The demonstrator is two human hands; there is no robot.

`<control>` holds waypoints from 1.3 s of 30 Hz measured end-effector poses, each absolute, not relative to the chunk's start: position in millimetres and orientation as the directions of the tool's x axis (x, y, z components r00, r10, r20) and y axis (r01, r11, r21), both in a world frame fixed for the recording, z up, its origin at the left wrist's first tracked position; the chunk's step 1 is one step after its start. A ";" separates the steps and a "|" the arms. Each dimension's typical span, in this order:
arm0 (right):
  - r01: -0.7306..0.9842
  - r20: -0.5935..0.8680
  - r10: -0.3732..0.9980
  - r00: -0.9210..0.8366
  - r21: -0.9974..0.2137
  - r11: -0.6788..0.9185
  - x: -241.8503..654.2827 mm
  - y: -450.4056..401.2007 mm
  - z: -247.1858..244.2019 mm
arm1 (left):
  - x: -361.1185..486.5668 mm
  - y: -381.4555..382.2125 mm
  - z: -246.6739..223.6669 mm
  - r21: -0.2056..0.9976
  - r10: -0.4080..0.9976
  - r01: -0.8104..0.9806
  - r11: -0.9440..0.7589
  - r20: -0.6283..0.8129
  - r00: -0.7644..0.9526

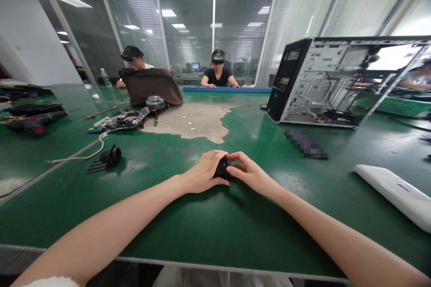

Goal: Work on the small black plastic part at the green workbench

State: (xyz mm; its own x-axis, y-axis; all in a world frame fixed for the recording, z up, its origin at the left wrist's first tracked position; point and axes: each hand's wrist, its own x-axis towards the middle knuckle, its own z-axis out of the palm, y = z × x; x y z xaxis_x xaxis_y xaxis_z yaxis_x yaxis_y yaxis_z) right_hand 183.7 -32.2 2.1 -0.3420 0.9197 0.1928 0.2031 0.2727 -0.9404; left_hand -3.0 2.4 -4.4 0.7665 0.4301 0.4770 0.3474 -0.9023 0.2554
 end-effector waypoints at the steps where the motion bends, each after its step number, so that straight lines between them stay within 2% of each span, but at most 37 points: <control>1: 0.206 0.183 0.918 -0.353 -0.941 0.267 184.1 -32.9 2.7 | -3.0 2.5 -4.4 0.254 0.430 0.349 -0.902 0.477 0.766; 7: 0.170 0.272 0.877 -0.397 -0.917 0.361 184.2 -38.4 7.3 | -3.0 2.8 -4.7 0.258 0.436 0.353 -0.899 0.483 0.759; 16: 0.220 0.206 0.916 -0.345 -0.931 0.292 183.4 -33.3 2.9 | -2.6 3.0 -5.1 0.260 0.428 0.341 -0.903 0.492 0.759; 21: 0.178 0.250 0.874 -0.416 -0.920 0.348 185.0 -38.2 7.4 | -3.0 3.5 -5.1 0.248 0.425 0.346 -0.905 0.484 0.764; 29: 0.198 0.249 0.907 -0.340 -0.924 0.327 183.6 -32.4 2.7 | -2.9 3.3 -5.0 0.266 0.435 0.346 -0.900 0.483 0.760; 32: 0.204 0.195 0.911 -0.363 -0.938 0.282 185.0 -32.6 4.2 | -3.2 2.8 -4.3 0.266 0.432 0.342 -0.901 0.480 0.763; 36: 0.151 0.236 0.867 -0.439 -0.932 0.331 186.2 -36.7 9.4 | -3.5 2.2 -3.9 0.261 0.438 0.353 -0.899 0.476 0.763; 39: 0.137 0.251 0.869 -0.427 -0.932 0.336 185.3 -37.7 9.2 | -3.2 2.2 -4.2 0.259 0.441 0.357 -0.897 0.480 0.758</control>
